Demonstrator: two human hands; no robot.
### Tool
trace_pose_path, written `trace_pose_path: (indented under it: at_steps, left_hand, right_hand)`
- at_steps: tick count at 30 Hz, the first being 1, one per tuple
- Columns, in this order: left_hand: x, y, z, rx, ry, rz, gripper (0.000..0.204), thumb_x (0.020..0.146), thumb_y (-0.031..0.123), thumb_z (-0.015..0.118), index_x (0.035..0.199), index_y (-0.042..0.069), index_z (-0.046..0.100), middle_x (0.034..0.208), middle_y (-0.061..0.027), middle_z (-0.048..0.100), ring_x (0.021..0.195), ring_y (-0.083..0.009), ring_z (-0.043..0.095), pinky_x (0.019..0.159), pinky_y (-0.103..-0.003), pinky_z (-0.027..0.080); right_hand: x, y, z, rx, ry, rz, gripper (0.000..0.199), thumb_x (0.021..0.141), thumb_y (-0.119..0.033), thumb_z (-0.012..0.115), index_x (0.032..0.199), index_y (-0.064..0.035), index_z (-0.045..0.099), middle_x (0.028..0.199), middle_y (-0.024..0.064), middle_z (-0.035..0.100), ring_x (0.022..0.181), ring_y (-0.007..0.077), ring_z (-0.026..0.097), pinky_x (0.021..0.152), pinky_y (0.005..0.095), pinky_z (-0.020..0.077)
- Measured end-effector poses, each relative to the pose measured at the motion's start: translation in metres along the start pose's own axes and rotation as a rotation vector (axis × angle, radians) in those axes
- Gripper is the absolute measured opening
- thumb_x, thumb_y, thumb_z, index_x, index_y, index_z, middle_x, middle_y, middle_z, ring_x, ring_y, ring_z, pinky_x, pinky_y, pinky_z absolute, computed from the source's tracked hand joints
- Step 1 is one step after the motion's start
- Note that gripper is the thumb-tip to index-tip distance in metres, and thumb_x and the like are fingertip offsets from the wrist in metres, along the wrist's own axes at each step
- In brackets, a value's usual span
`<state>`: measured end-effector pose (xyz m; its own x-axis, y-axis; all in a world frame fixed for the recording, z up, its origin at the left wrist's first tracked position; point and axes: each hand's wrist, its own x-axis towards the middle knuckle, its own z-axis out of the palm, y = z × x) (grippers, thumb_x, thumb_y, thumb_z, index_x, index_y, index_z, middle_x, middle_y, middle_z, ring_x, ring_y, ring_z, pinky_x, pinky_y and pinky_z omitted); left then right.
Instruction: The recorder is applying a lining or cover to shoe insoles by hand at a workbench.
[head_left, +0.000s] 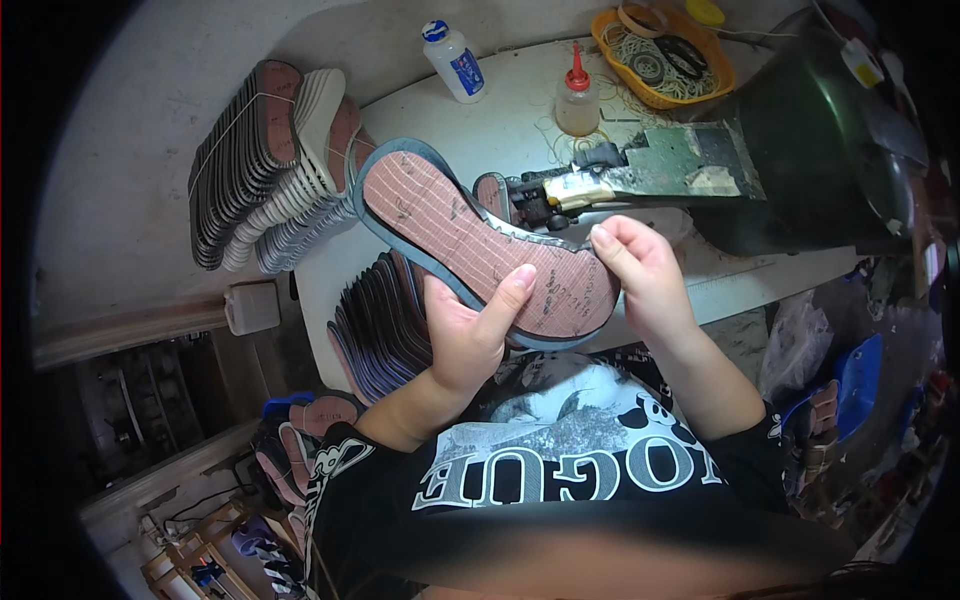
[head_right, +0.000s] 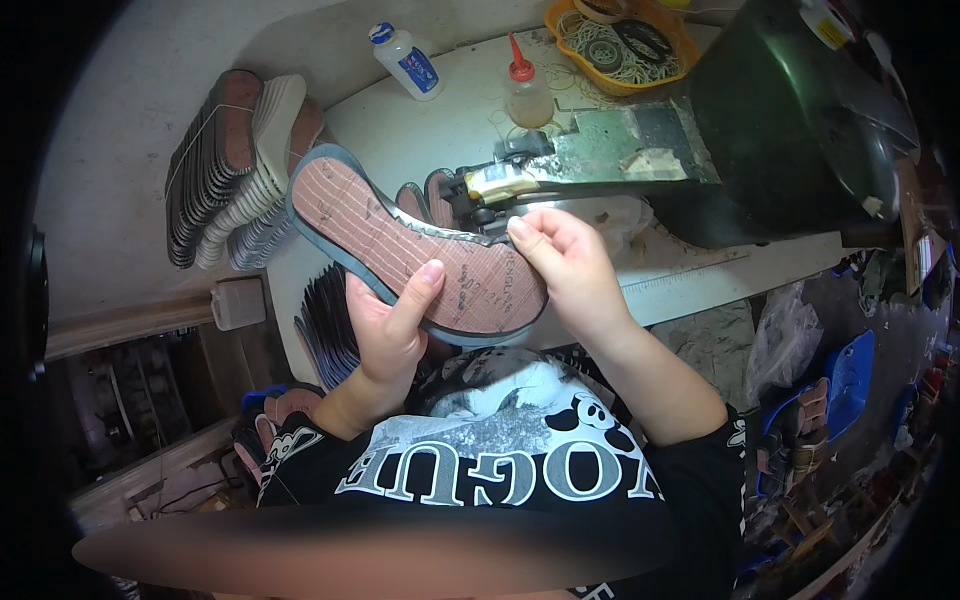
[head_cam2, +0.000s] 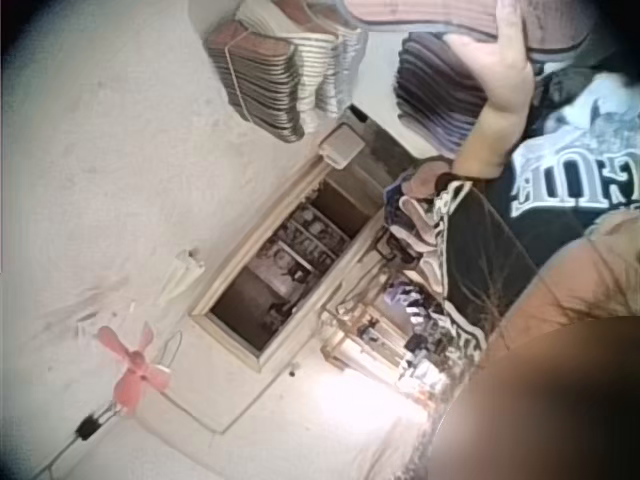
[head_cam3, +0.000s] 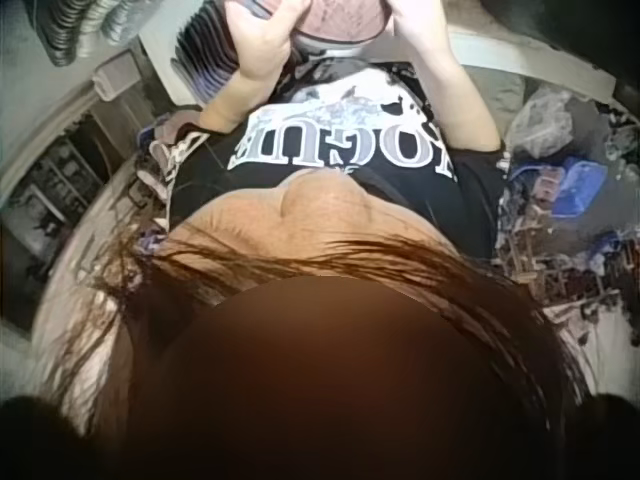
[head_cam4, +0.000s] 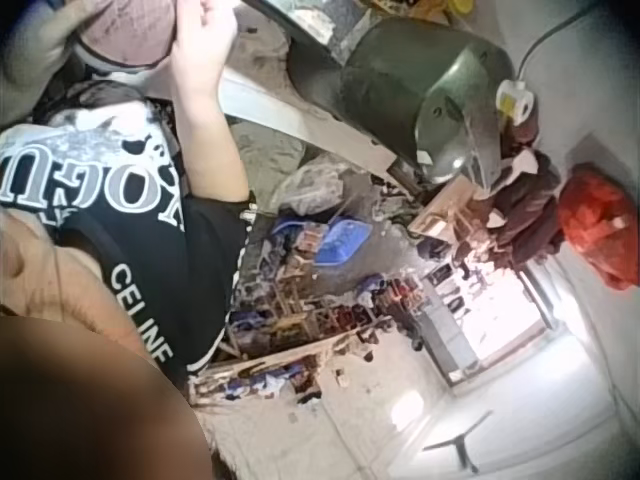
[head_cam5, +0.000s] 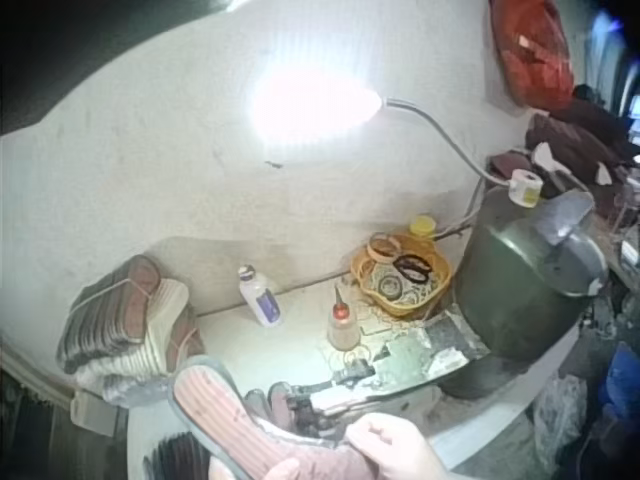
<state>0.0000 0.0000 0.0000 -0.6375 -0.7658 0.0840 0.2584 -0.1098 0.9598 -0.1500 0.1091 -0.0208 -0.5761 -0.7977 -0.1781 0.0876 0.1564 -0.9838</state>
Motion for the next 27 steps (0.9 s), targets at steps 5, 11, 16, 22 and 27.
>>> trace_pose_path:
  at_steps: [5,11,16,22,27]
  left_hand:
    - [-0.010,0.014,-0.003,-0.152,-0.032,-0.161,0.038,0.082,-0.003,0.062,0.114,-0.003,0.043,0.100,-0.0105,0.060,0.088,-0.0154,0.062,0.083,-0.028,0.050]
    - [-0.017,0.008,-0.003,-0.154,-0.069,-0.192,0.042,0.082,-0.003,0.063,0.117,-0.002,0.039,0.101,-0.0100,0.058,0.092,-0.0153,0.061,0.084,-0.028,0.050]
    - [-0.026,-0.003,0.003,-0.149,-0.062,-0.108,0.039,0.083,-0.003,0.062,0.116,-0.002,0.041,0.102,-0.0097,0.059,0.092,-0.0146,0.061,0.084,-0.028,0.049]
    - [-0.029,-0.007,-0.001,-0.201,-0.059,-0.202,0.038,0.083,-0.001,0.062,0.115,-0.002,0.043,0.103,-0.0096,0.059,0.092,-0.0144,0.061,0.084,-0.028,0.049]
    - [-0.026,-0.010,0.002,-0.207,-0.098,-0.254,0.038,0.083,-0.001,0.062,0.116,-0.002,0.043,0.103,-0.0097,0.059,0.093,-0.0145,0.061,0.085,-0.028,0.049]
  right_hand:
    - [-0.021,-0.015,-0.001,0.096,-0.107,-0.152,0.016,0.087,-0.014,0.065,0.089,0.0011,0.060,0.081,0.0026,0.064,0.075,0.0076,0.059,0.069,0.0231,0.0484]
    - [-0.017,-0.039,-0.014,-0.910,-0.232,-0.881,0.017,0.086,-0.018,0.062,0.085,-0.0016,0.057,0.074,0.0118,0.060,0.066,0.0293,0.060,0.061,0.0363,0.0473]
    - [-0.007,-0.024,-0.012,-0.385,-0.273,-0.111,0.019,0.094,-0.018,0.051,0.088,-0.0008,0.055,0.075,0.0125,0.058,0.066,0.0222,0.056,0.065,0.0309,0.0447]
    - [-0.014,-0.039,-0.021,-0.484,-0.438,-0.362,0.020,0.091,-0.022,0.055,0.094,-0.0020,0.056,0.083,0.0113,0.059,0.079,0.0238,0.057,0.073,0.0314,0.0455]
    - [0.000,-0.036,-0.028,-1.061,-0.458,-1.024,0.015,0.083,-0.014,0.063,0.088,-0.0014,0.057,0.078,0.0081,0.058,0.070,0.0257,0.057,0.068,0.0329,0.0455]
